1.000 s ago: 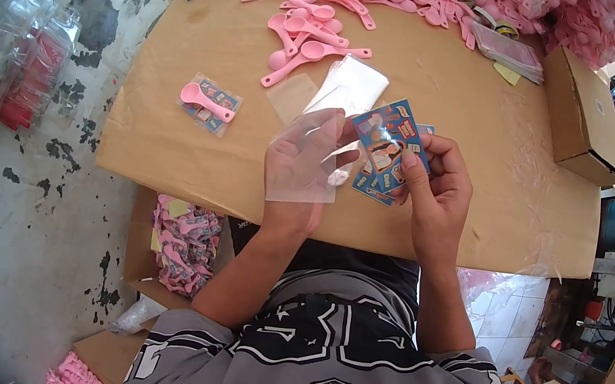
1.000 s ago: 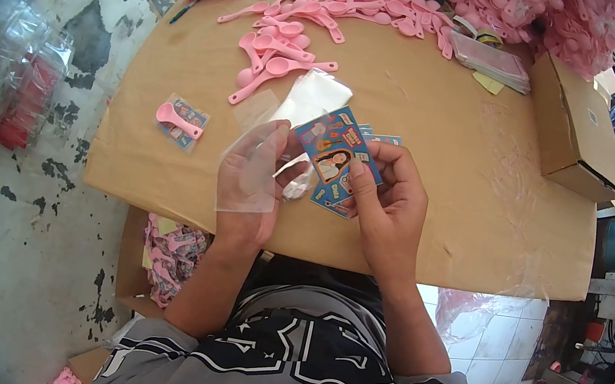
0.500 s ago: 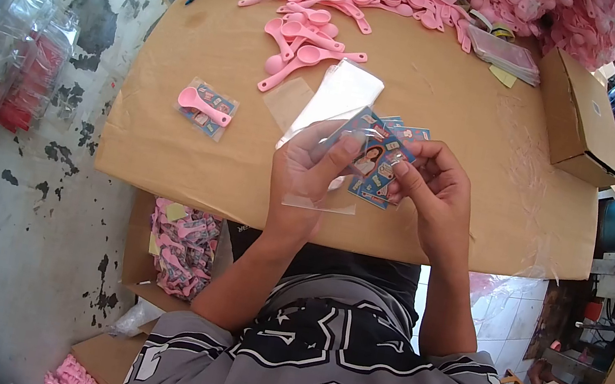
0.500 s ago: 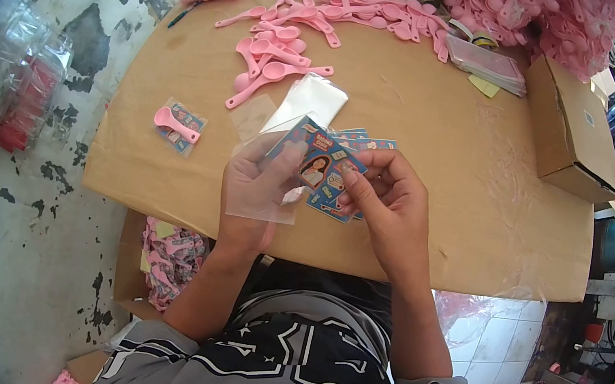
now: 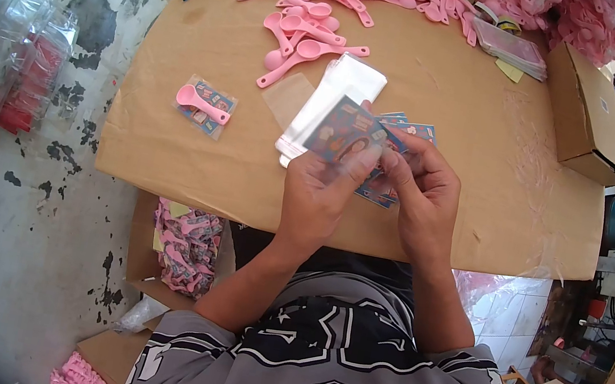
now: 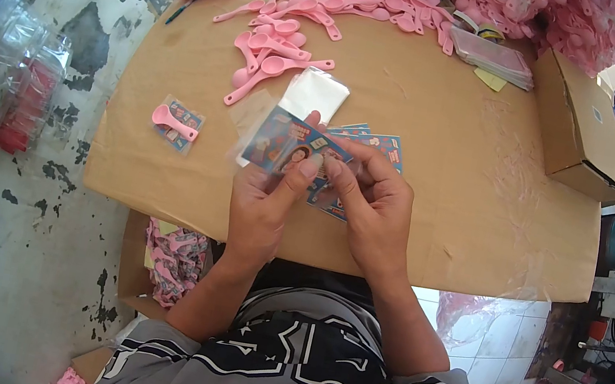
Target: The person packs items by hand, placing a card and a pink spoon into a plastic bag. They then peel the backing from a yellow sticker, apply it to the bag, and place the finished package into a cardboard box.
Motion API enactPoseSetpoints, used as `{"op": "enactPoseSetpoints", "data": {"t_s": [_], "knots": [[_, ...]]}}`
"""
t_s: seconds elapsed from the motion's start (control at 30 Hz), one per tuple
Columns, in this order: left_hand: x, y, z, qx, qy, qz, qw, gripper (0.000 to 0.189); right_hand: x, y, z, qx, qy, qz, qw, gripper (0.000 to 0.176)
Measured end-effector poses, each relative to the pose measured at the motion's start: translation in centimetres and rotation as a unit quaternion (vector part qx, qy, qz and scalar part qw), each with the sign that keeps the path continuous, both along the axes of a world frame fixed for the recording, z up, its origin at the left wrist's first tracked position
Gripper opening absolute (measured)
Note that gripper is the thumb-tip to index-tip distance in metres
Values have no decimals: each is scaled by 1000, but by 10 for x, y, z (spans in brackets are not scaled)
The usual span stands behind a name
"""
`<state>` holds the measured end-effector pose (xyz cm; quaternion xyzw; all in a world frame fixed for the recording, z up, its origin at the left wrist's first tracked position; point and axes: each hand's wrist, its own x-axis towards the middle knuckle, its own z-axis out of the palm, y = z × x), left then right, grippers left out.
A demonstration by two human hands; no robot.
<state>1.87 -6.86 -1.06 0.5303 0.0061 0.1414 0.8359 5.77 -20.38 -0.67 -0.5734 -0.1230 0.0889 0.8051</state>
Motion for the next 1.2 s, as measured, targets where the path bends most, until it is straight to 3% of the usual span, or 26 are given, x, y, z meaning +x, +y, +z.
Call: {"op": "enactPoseSetpoints", "data": {"t_s": [0.1,0.2,0.6,0.7,0.9,0.93,1.0,1.1,1.2], "knots": [[4,-3,3,-83,-13,21,996,42,-3,-3,-8,17,16,4,1000,20],[10,4,14,-187,-44,-20,981,44,-9,-3,-13,1,35,1,999,18],[13,1,2,-298,-42,-81,950,42,-21,10,-10,16,53,-16,998,22],[9,-5,3,-280,-55,-83,955,41,-20,17,-19,-31,-30,-54,998,28],[2,-2,10,-261,-46,-71,962,39,-16,25,-24,-12,-65,-70,995,30],[2,3,8,-258,-38,-65,963,39,-18,26,-16,-67,-105,-94,988,29],[2,12,8,-261,-15,-47,964,40,-26,29,6,-176,-183,-141,957,32],[6,27,5,-283,2,-7,959,39,-17,19,11,-270,-455,-89,844,37],[8,60,-7,-342,-27,-8,939,37,-14,7,28,-313,-466,12,827,26]]}}
